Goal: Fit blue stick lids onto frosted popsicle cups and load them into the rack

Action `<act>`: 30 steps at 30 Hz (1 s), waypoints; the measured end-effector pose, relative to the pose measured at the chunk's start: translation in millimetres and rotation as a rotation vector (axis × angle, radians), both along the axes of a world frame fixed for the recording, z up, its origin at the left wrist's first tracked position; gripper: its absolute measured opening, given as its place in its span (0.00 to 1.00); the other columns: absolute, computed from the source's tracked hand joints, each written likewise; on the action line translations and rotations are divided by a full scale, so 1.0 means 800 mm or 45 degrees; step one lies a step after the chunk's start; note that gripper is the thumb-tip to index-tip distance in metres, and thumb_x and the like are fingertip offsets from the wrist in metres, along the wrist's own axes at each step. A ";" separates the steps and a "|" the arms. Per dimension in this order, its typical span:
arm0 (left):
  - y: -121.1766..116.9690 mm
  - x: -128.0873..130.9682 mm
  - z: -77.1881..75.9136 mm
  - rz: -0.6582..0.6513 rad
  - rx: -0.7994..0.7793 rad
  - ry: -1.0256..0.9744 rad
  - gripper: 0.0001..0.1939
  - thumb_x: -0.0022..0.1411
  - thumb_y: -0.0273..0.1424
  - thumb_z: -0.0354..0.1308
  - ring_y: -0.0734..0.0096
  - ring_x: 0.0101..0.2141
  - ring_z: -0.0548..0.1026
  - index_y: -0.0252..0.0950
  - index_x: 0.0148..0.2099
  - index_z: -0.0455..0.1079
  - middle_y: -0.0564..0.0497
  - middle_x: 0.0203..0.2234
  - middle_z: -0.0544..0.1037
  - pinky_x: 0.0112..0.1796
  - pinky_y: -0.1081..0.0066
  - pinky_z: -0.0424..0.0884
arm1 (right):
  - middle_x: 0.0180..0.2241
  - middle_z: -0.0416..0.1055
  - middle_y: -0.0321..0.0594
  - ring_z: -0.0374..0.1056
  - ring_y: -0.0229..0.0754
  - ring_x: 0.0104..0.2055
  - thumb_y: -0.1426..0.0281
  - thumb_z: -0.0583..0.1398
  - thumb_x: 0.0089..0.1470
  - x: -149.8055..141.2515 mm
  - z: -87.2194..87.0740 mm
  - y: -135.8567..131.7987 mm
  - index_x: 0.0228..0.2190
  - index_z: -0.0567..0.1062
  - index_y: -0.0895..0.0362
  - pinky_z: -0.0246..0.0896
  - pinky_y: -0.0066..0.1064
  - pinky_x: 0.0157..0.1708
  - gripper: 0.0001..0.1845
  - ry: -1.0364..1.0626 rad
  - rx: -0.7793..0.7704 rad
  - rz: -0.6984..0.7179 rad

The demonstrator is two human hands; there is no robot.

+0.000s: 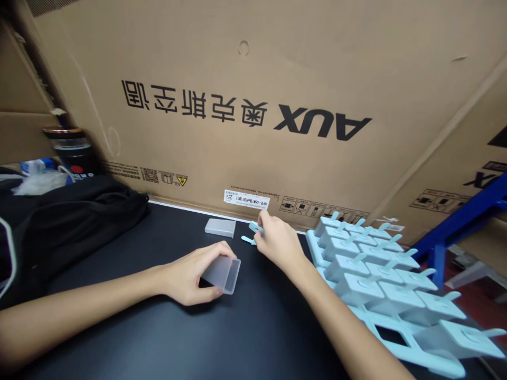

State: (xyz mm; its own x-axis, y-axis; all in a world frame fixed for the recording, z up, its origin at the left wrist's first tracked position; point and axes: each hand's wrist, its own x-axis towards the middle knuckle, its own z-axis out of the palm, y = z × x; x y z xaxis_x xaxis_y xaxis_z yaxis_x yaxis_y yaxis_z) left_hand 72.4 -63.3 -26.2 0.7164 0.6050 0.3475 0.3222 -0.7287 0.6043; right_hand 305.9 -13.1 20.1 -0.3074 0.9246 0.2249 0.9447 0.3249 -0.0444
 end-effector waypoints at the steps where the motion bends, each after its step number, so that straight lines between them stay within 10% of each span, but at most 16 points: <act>1: 0.000 0.000 0.001 0.007 -0.005 0.014 0.28 0.54 0.31 0.62 0.62 0.41 0.73 0.42 0.56 0.58 0.48 0.45 0.72 0.44 0.65 0.71 | 0.35 0.74 0.39 0.70 0.41 0.34 0.69 0.54 0.57 0.006 0.001 -0.009 0.39 0.65 0.54 0.57 0.30 0.33 0.06 0.076 0.004 0.027; 13: 0.003 0.006 -0.004 0.126 0.035 0.195 0.32 0.60 0.51 0.63 0.57 0.45 0.74 0.43 0.59 0.58 0.46 0.48 0.71 0.46 0.61 0.71 | 0.30 0.64 0.30 0.63 0.33 0.27 0.56 0.66 0.51 0.023 -0.023 -0.106 0.36 0.60 0.51 0.65 0.27 0.24 0.22 1.570 -0.853 0.159; 30: 0.007 0.007 -0.014 -0.045 0.351 0.153 0.39 0.58 0.55 0.62 0.62 0.40 0.72 0.46 0.64 0.53 0.48 0.44 0.70 0.40 0.64 0.70 | 0.27 0.70 0.33 0.70 0.36 0.32 0.53 0.68 0.49 -0.017 -0.041 -0.126 0.29 0.70 0.58 0.67 0.29 0.38 0.22 1.720 -1.131 0.146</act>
